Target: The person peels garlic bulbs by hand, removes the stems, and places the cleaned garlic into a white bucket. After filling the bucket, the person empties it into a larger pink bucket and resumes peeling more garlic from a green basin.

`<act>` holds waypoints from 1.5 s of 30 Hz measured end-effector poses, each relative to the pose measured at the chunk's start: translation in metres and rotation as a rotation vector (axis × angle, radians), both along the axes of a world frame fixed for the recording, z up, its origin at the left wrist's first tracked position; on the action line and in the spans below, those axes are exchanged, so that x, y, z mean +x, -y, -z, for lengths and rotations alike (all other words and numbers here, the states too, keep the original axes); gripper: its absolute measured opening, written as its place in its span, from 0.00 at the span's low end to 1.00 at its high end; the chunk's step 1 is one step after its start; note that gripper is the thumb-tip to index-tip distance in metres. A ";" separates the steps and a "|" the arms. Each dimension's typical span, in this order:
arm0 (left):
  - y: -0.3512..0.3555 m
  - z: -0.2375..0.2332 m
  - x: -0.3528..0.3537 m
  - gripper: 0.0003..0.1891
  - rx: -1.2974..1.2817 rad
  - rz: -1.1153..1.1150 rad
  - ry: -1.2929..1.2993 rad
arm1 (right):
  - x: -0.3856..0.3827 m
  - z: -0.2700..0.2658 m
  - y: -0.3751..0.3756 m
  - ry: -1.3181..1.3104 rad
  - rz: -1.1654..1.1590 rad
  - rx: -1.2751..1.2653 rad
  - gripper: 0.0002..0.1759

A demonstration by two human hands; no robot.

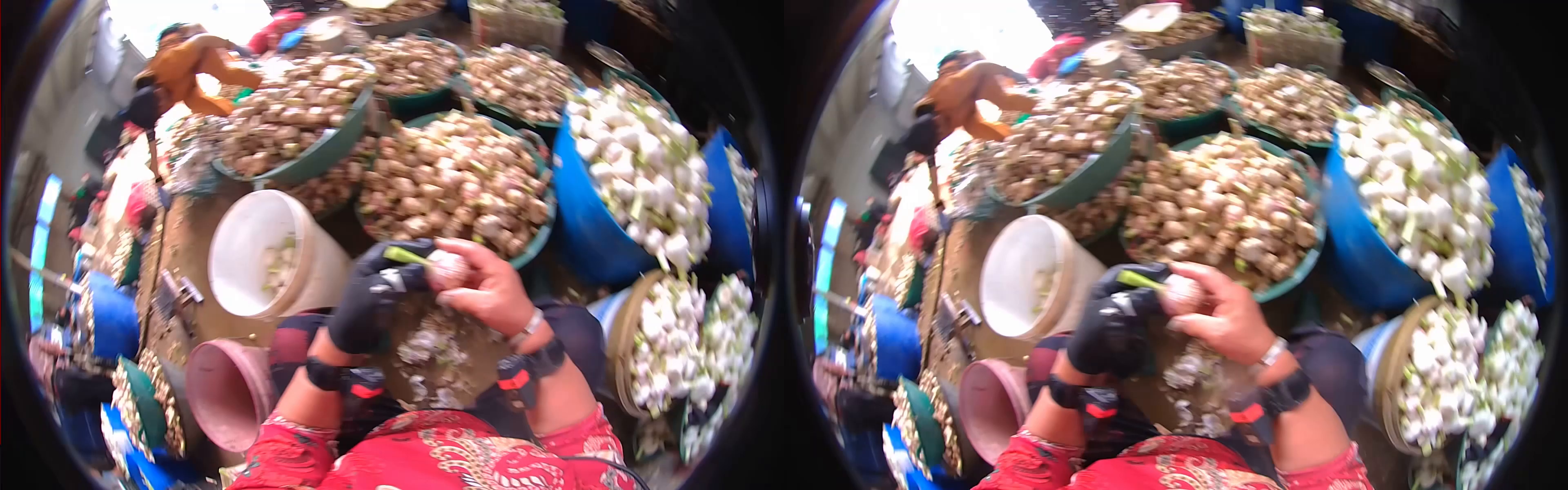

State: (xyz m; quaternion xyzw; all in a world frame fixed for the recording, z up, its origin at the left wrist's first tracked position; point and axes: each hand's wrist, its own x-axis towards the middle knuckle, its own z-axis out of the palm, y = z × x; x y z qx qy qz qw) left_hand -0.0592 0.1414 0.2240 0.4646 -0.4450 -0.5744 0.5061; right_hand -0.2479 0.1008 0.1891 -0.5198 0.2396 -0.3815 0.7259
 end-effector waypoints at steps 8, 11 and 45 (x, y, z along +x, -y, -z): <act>0.003 0.008 -0.001 0.15 0.114 -0.035 -0.264 | 0.012 0.001 -0.008 0.064 0.147 -0.013 0.35; -0.001 0.005 0.004 0.15 0.146 -0.014 -0.326 | 0.012 0.001 -0.010 0.099 0.152 0.060 0.36; -0.029 0.008 -0.007 0.23 0.114 -0.064 -0.245 | 0.001 0.004 -0.009 0.224 -0.231 0.650 0.18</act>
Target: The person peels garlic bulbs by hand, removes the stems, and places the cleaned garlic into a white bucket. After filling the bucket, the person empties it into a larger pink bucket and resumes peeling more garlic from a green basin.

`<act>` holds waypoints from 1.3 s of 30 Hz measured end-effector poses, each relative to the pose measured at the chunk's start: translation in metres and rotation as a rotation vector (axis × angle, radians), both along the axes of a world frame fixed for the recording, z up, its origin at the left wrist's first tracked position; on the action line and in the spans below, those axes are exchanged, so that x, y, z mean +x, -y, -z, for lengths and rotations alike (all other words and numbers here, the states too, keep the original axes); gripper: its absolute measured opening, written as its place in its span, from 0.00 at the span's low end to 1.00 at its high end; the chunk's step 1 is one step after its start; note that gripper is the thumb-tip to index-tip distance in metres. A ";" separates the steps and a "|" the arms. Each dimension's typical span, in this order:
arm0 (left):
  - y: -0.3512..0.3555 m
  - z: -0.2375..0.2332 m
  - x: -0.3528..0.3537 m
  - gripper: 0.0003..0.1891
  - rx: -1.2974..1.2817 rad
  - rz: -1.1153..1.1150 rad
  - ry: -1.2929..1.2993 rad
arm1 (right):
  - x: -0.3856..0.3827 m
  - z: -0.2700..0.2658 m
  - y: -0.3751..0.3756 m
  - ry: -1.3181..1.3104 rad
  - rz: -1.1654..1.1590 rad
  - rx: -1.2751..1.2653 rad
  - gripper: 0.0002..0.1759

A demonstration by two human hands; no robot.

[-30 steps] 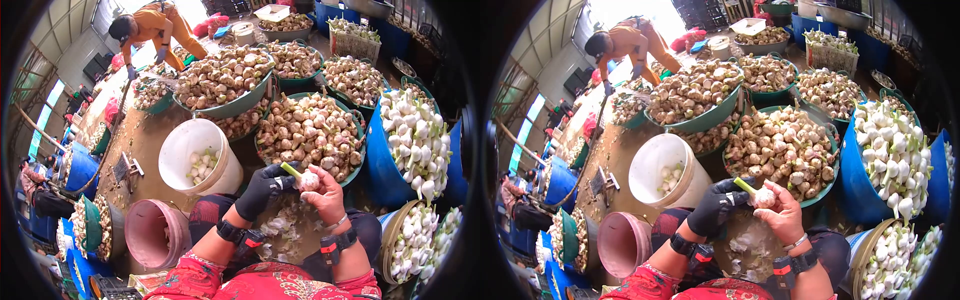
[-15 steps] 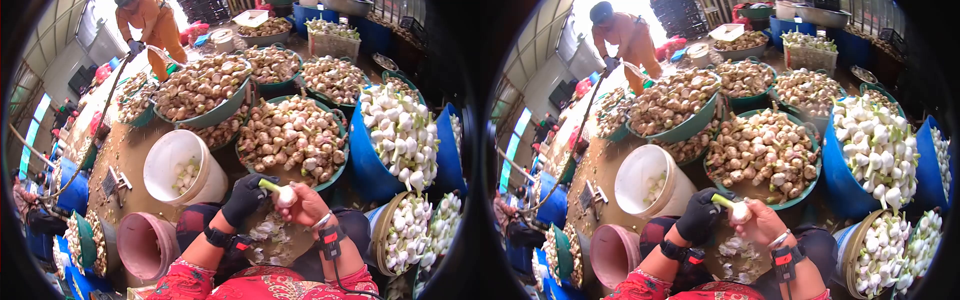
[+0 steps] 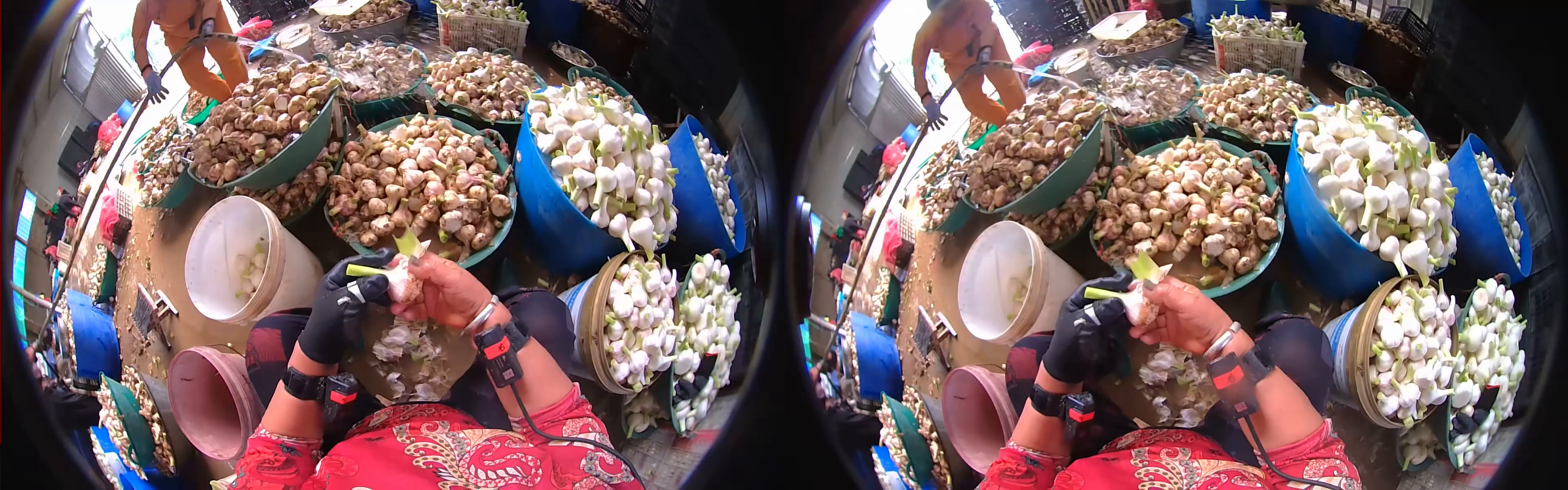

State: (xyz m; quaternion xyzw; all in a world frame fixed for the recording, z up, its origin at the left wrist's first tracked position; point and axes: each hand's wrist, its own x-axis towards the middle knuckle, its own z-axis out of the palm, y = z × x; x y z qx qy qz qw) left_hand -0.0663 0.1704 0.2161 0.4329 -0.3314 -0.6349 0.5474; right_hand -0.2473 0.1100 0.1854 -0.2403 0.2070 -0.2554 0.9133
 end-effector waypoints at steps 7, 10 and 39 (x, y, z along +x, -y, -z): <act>-0.008 -0.001 0.009 0.14 -0.073 -0.024 0.108 | 0.017 -0.020 -0.016 -0.521 0.581 -0.847 0.04; -0.014 -0.001 0.017 0.13 -0.095 -0.069 -0.024 | 0.014 -0.033 -0.032 -0.777 0.767 -1.521 0.02; 0.138 0.126 -0.004 0.28 -0.130 0.232 1.087 | -0.019 0.024 0.010 -0.458 -0.028 -0.530 0.13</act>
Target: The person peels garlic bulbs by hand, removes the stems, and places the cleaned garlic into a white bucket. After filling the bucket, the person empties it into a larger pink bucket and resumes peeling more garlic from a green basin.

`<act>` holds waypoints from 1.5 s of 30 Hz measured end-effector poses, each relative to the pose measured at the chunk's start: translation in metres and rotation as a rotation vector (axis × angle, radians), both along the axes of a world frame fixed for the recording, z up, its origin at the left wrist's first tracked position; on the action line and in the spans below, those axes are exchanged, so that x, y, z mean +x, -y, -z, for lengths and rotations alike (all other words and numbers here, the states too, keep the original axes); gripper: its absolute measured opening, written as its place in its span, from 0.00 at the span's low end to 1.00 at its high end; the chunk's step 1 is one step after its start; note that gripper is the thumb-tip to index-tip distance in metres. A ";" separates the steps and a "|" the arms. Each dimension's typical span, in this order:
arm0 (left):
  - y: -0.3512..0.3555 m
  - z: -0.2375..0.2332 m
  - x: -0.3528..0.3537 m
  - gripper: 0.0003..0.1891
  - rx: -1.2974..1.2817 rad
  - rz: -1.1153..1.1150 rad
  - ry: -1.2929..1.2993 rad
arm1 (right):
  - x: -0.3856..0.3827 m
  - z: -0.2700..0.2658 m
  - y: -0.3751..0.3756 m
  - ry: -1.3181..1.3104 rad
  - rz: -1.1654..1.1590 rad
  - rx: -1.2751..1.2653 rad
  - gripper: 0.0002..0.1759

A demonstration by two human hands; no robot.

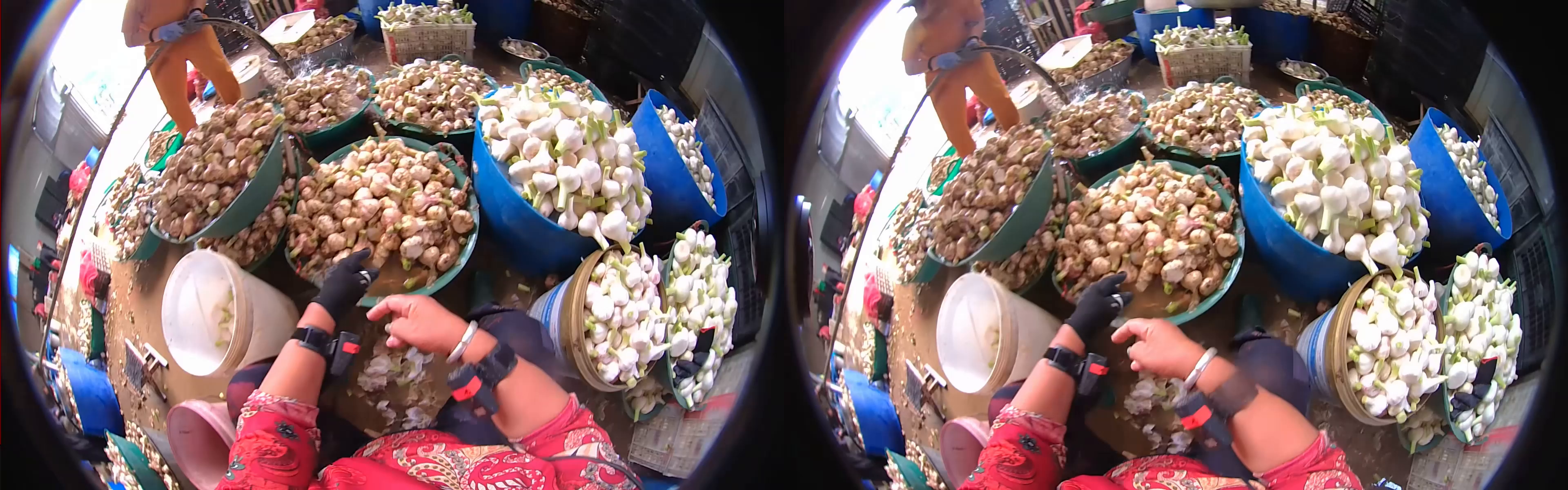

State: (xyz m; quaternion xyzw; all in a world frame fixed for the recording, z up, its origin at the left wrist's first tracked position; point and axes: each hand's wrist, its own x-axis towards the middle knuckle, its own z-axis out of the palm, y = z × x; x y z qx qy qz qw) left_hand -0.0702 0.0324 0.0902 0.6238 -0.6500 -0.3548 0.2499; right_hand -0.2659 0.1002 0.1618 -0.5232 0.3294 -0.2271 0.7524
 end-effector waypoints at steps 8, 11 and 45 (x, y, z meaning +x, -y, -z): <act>0.122 0.102 -0.038 0.19 -0.269 0.146 0.211 | -0.006 -0.011 0.027 -0.099 0.242 -0.058 0.15; 0.133 0.080 -0.020 0.14 -0.264 0.000 0.115 | -0.007 -0.007 0.033 -0.137 0.340 -0.090 0.15; -0.145 -0.127 0.006 0.09 0.137 -0.142 -0.908 | 0.026 -0.027 -0.054 0.450 0.394 0.246 0.16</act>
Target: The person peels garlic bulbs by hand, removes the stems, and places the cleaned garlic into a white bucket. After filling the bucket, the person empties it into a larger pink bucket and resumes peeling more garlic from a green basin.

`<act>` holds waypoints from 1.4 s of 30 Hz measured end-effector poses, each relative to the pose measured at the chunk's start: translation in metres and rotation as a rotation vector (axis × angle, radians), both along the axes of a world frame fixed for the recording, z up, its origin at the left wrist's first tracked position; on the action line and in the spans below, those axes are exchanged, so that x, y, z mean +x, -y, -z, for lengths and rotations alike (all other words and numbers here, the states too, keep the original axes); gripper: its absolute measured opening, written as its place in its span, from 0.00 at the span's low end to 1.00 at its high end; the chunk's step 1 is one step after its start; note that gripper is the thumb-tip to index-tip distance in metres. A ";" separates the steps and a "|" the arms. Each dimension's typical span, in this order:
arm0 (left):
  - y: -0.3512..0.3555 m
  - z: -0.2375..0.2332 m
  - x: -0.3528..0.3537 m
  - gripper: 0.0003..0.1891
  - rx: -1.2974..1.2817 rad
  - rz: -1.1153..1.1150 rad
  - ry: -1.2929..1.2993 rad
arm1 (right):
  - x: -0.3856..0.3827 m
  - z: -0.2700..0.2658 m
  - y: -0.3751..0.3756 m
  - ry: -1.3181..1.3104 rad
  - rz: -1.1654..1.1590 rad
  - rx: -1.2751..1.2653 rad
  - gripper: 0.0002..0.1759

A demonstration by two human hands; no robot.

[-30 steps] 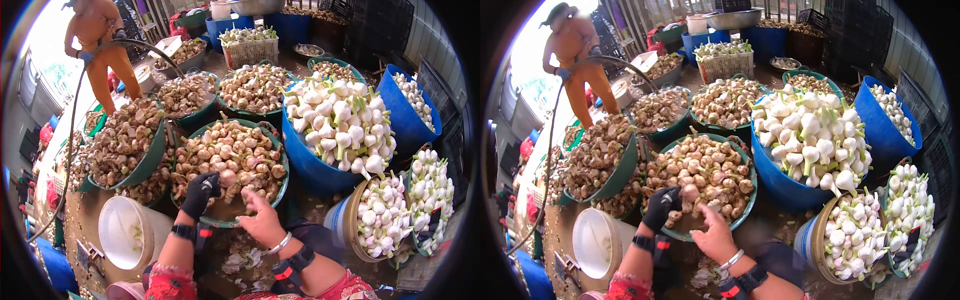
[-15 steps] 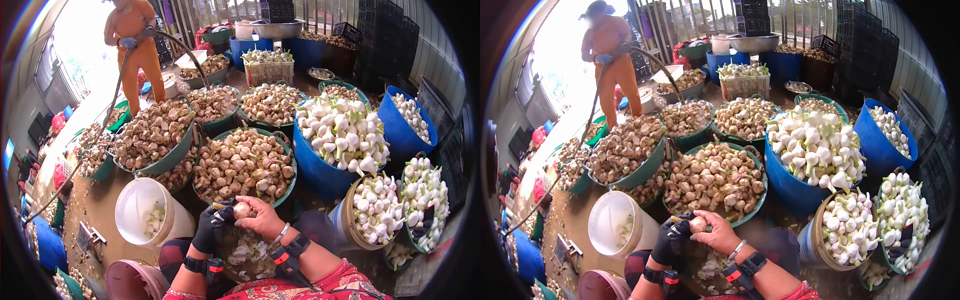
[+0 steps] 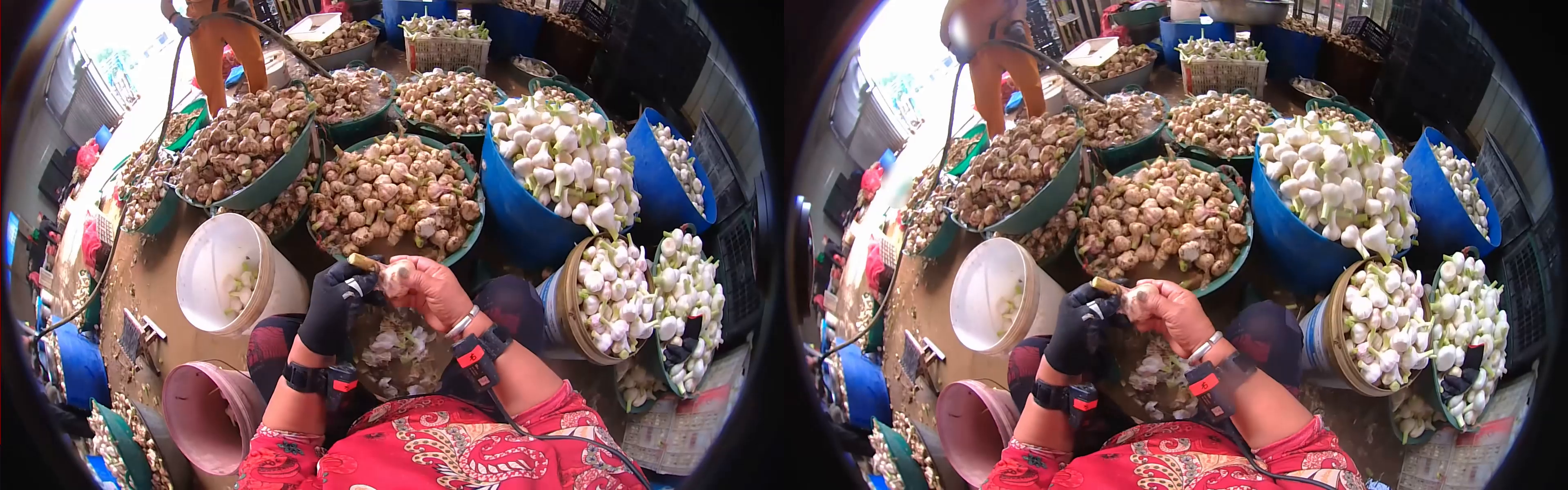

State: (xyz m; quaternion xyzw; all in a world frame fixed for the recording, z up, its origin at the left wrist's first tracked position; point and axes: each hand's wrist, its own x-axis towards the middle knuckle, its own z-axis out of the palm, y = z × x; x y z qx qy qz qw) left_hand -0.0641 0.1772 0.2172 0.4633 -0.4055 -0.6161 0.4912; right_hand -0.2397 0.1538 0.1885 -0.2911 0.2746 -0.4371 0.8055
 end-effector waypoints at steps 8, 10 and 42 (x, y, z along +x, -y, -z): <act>0.002 0.018 0.006 0.14 -0.490 -0.061 0.733 | -0.009 -0.005 0.007 -0.123 -0.306 0.274 0.23; 0.005 0.018 0.007 0.16 -0.598 -0.060 0.851 | -0.012 -0.002 0.006 0.110 -0.608 0.463 0.25; 0.011 0.023 0.041 0.09 -0.325 -0.398 0.168 | -0.002 -0.025 0.016 -0.502 -0.111 -0.185 0.16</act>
